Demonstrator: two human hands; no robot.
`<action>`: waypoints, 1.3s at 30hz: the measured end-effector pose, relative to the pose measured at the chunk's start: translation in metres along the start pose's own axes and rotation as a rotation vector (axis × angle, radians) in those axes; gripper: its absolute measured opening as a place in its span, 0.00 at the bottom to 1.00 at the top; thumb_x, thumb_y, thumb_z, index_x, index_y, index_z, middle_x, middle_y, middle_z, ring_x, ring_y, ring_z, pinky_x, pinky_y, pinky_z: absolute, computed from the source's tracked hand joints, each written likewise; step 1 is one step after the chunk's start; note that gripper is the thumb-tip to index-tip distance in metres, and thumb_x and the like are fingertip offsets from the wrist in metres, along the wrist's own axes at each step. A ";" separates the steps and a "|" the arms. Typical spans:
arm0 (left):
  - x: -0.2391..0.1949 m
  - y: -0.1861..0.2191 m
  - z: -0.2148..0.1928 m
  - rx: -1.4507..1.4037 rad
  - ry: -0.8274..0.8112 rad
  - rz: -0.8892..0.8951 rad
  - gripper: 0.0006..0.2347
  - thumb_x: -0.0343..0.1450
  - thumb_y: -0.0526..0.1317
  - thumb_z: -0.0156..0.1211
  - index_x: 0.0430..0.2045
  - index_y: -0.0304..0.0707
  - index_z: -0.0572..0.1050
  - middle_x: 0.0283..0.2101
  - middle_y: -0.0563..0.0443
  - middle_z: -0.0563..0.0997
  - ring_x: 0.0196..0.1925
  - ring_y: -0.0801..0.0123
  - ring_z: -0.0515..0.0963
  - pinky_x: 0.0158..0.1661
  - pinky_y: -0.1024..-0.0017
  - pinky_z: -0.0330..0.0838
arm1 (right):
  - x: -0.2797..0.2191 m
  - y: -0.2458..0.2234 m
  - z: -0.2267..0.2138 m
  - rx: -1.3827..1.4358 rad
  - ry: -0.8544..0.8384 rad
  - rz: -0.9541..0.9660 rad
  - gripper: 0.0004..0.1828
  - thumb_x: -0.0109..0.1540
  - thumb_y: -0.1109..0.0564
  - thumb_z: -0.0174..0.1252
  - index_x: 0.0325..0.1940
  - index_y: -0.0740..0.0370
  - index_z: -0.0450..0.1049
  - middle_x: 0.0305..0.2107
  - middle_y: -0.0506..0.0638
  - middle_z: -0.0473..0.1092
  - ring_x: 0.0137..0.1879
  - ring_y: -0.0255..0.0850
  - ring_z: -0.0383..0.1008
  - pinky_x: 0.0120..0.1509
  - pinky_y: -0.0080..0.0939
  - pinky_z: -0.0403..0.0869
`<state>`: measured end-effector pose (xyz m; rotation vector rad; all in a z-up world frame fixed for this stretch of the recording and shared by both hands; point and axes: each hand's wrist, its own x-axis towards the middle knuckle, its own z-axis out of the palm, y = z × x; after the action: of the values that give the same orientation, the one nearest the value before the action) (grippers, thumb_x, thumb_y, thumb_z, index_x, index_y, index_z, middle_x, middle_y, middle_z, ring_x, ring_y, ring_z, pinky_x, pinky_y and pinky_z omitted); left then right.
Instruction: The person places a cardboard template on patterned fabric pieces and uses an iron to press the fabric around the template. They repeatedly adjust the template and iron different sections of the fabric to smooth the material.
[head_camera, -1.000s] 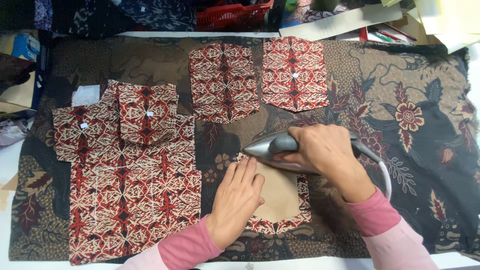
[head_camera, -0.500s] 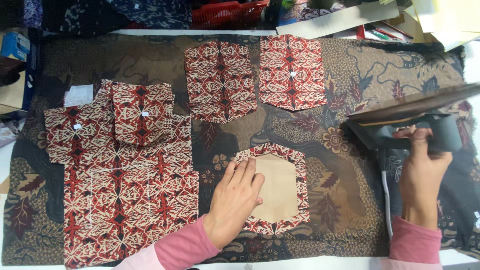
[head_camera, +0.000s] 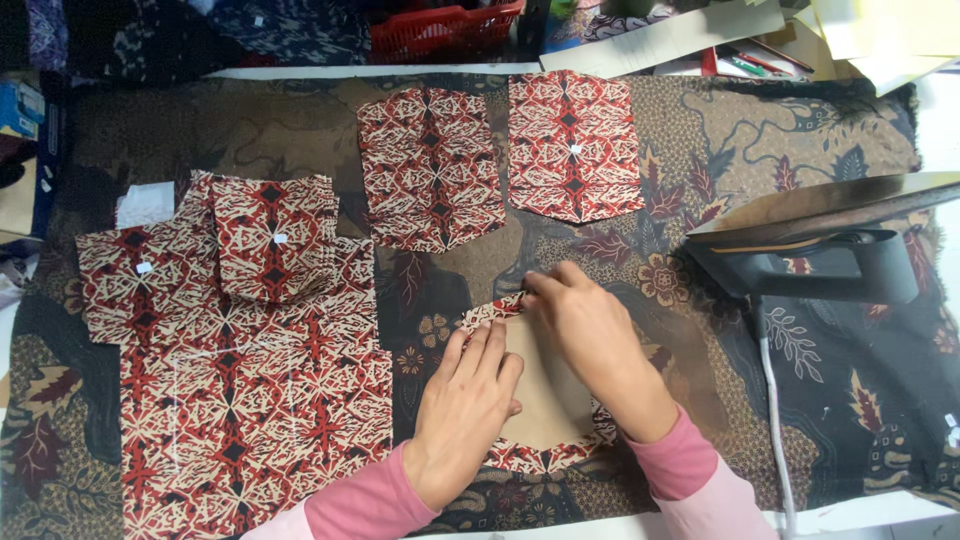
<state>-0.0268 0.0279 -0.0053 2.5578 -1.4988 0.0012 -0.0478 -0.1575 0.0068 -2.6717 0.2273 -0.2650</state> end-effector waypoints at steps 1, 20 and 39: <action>0.000 0.000 -0.001 -0.005 0.003 0.001 0.26 0.59 0.47 0.70 0.45 0.31 0.71 0.58 0.32 0.72 0.63 0.50 0.69 0.64 0.55 0.55 | 0.003 -0.005 -0.001 -0.027 -0.053 0.018 0.13 0.62 0.57 0.59 0.50 0.59 0.79 0.39 0.57 0.73 0.37 0.60 0.76 0.40 0.56 0.73; 0.016 -0.034 0.000 0.115 0.257 0.099 0.04 0.66 0.35 0.57 0.32 0.40 0.76 0.34 0.50 0.75 0.40 0.61 0.76 0.48 0.62 0.68 | -0.059 -0.020 0.005 -0.174 0.221 -0.067 0.07 0.56 0.53 0.64 0.38 0.50 0.81 0.37 0.39 0.77 0.42 0.42 0.76 0.40 0.42 0.74; -0.019 -0.005 0.018 0.129 0.183 0.190 0.20 0.68 0.37 0.51 0.55 0.29 0.74 0.51 0.46 0.78 0.58 0.61 0.75 0.59 0.61 0.63 | -0.078 0.124 -0.049 0.681 0.891 0.378 0.30 0.65 0.65 0.64 0.67 0.61 0.58 0.59 0.50 0.61 0.64 0.36 0.64 0.71 0.39 0.66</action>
<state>-0.0330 0.0437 -0.0259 2.4203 -1.7107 0.3574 -0.1487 -0.2726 -0.0165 -1.6520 0.7397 -1.1548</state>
